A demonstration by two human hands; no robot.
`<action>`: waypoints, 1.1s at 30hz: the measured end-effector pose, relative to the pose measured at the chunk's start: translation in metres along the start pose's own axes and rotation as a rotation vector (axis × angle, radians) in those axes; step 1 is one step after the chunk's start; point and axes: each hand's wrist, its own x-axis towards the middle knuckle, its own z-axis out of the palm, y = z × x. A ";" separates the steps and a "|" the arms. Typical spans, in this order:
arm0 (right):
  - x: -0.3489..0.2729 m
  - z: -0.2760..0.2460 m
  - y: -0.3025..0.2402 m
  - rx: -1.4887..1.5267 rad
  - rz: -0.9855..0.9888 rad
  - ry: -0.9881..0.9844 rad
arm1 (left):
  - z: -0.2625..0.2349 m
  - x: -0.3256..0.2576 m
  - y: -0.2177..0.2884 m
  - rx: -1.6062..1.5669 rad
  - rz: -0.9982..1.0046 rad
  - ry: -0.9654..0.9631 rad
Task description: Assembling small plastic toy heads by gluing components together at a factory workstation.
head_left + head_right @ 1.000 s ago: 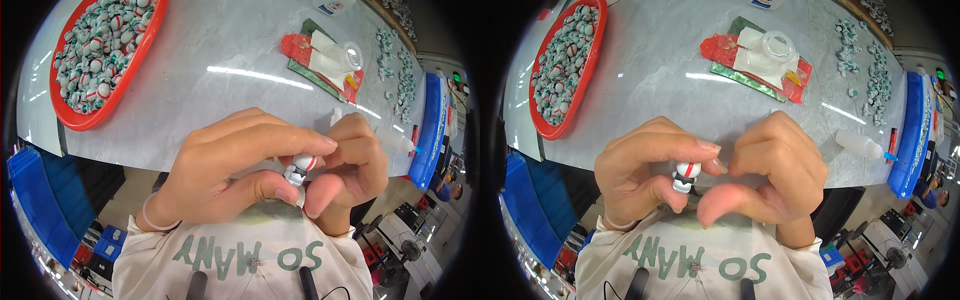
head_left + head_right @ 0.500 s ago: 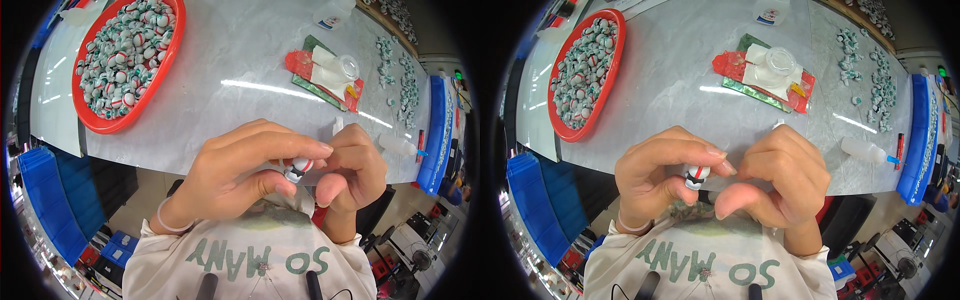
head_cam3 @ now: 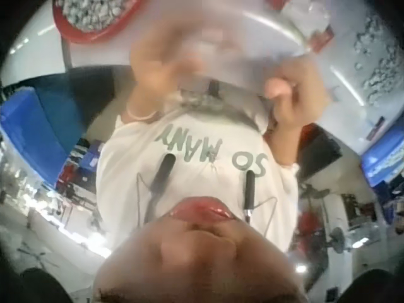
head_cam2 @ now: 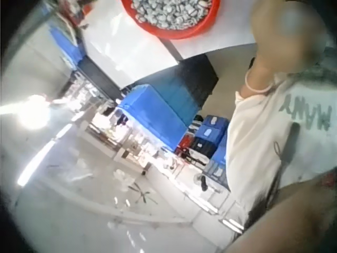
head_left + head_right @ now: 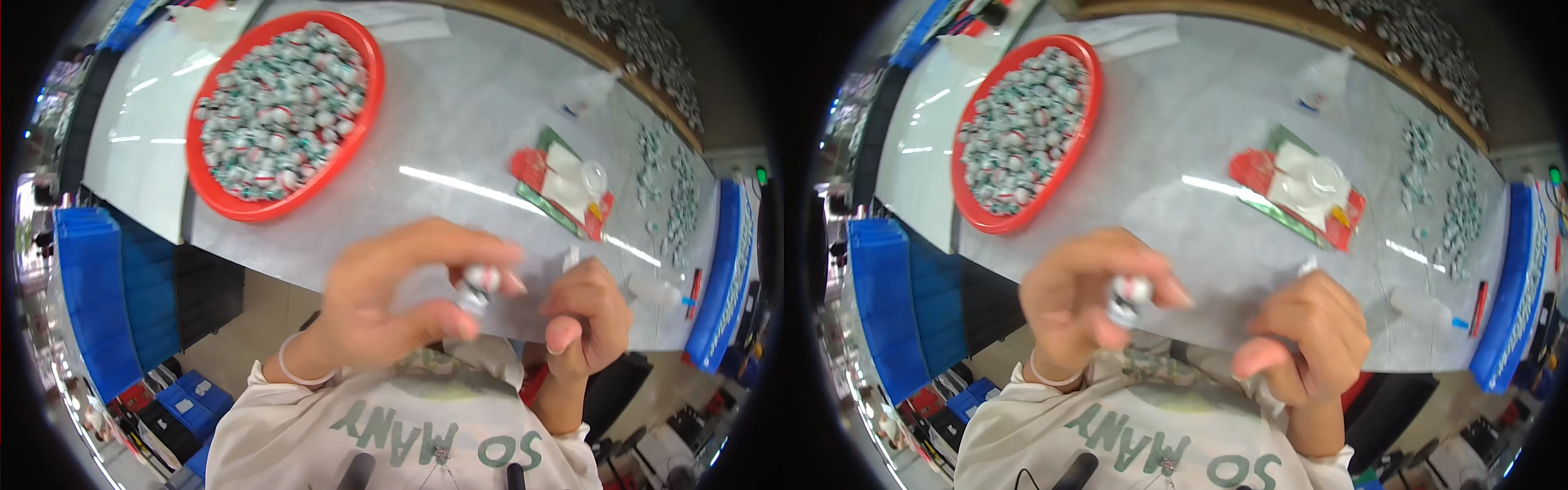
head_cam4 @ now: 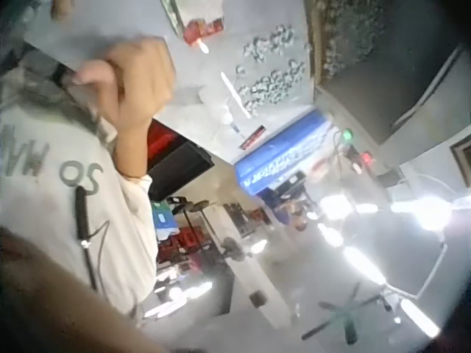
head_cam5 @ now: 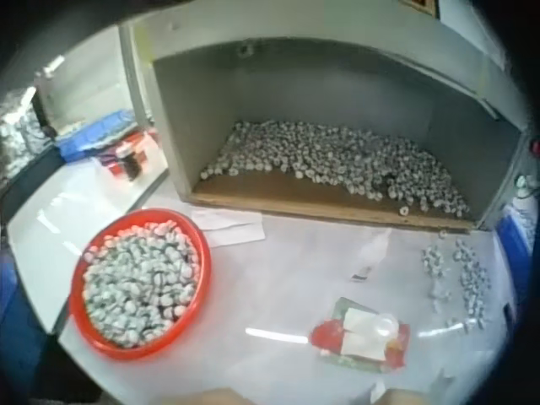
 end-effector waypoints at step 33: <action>0.003 -0.005 -0.007 -0.008 0.029 -0.119 | -0.091 0.073 0.019 1.616 -0.114 0.326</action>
